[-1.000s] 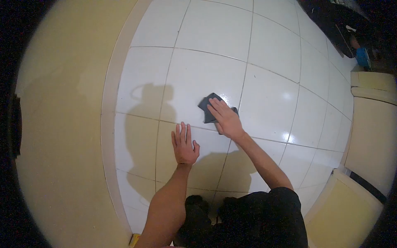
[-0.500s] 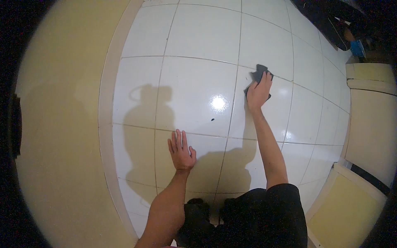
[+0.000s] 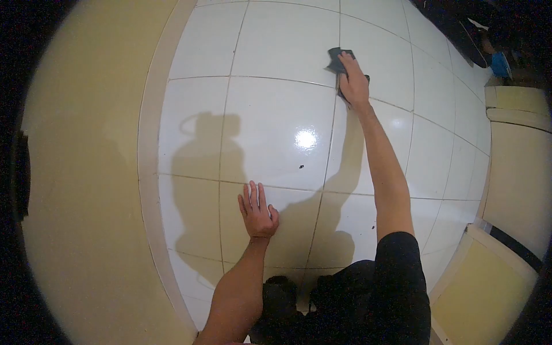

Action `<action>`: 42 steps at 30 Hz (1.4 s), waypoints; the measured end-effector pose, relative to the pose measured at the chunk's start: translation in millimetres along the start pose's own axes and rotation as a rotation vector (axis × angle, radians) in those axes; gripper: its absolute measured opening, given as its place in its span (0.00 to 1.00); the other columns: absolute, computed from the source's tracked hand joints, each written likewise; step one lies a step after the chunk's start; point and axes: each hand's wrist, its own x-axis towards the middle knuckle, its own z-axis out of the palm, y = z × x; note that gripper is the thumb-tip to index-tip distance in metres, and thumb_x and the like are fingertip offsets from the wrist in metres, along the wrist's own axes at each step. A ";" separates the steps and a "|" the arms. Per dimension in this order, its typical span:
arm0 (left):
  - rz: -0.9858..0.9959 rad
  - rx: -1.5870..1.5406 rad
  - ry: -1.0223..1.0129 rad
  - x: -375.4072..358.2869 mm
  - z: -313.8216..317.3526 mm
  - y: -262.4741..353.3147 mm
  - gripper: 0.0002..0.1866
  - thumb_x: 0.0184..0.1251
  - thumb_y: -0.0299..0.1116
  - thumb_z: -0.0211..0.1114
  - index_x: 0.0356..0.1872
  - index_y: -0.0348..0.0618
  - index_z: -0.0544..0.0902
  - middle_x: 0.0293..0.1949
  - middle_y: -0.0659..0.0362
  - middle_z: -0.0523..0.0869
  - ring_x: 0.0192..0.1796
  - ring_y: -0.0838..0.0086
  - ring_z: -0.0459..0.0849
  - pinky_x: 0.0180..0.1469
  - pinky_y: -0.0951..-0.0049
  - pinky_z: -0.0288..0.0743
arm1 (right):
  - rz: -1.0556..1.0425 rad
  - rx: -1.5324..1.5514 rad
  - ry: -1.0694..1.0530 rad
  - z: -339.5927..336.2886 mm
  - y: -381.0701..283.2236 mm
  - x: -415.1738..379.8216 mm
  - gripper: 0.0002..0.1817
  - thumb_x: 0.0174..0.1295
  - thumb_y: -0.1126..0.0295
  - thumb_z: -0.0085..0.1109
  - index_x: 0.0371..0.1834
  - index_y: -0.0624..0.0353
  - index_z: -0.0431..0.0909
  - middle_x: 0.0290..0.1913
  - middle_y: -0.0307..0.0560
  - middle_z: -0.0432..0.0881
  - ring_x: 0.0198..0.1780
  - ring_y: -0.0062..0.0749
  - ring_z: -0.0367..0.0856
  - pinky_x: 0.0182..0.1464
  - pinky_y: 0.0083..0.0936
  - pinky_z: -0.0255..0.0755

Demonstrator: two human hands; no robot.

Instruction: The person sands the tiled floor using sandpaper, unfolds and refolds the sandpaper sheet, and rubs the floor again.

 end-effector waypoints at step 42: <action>0.017 0.011 0.000 -0.9 -0.7 -2.0 0.40 0.68 0.35 0.58 0.82 0.39 0.62 0.84 0.49 0.58 0.86 0.50 0.53 0.85 0.40 0.46 | 0.129 -0.225 0.162 2.3 -13.3 -12.7 0.13 0.72 0.60 0.61 0.55 0.49 0.87 0.75 0.55 0.75 0.73 0.55 0.73 0.78 0.49 0.63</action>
